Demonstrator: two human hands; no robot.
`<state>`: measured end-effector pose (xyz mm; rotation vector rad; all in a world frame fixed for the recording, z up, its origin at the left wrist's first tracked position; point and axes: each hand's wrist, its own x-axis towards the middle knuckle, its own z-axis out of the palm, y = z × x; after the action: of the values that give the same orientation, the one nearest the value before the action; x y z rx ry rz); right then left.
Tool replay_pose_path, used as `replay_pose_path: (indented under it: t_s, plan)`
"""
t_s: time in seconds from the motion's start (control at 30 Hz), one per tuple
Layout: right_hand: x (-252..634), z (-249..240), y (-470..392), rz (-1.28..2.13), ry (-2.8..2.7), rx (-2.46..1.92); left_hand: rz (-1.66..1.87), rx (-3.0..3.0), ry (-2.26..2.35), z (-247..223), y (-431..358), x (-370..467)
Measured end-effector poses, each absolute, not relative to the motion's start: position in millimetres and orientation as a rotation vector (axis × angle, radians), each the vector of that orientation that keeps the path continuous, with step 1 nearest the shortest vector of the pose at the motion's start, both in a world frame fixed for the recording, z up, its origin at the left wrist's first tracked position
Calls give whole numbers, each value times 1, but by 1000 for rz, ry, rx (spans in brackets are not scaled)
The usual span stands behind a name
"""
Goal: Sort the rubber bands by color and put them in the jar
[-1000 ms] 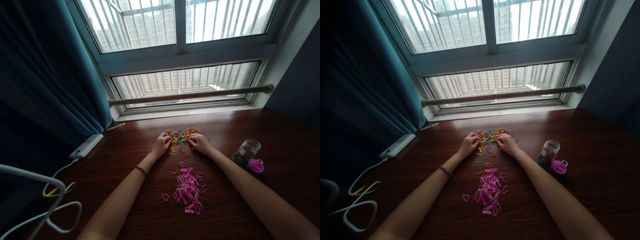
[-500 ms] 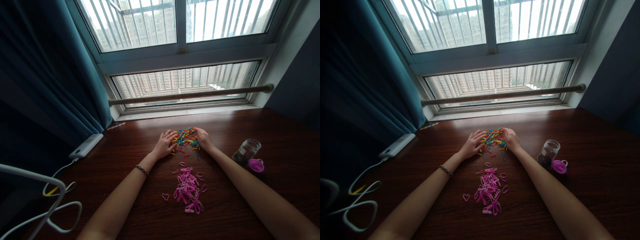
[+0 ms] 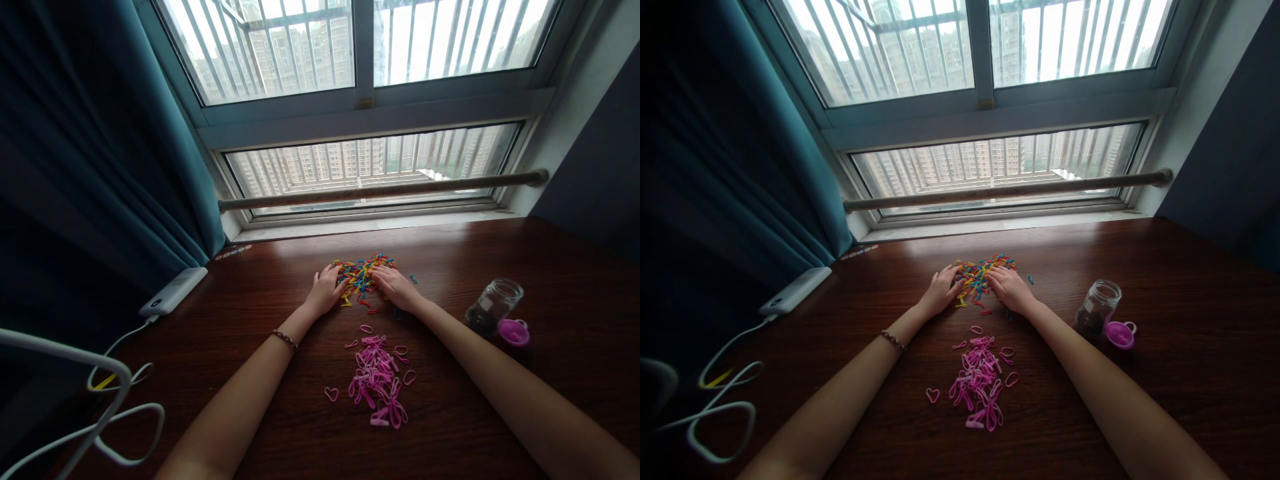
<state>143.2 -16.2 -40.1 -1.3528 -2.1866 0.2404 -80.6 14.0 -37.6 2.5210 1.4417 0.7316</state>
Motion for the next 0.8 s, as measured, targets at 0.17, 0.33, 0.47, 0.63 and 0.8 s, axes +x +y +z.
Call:
replay_pose_path:
  t_s: [0.17,0.33,0.47,0.63,0.8]
  plan:
    - [120,-25,-39,183,-2378,-1207,891,2508,1419,-39,20,-84]
    - [112,-17,-51,175,-2540,-1000,1008,2452,1458,-43,24,-87]
    - [118,-22,-46,105,-2526,-1070,1054,2438,1489,-44,25,-88]
    - [135,-34,-30,19,-2303,-1413,1068,2431,1473,-43,25,-89]
    - [151,-43,-19,-33,-2059,-1692,1155,2377,1470,-44,26,-89]
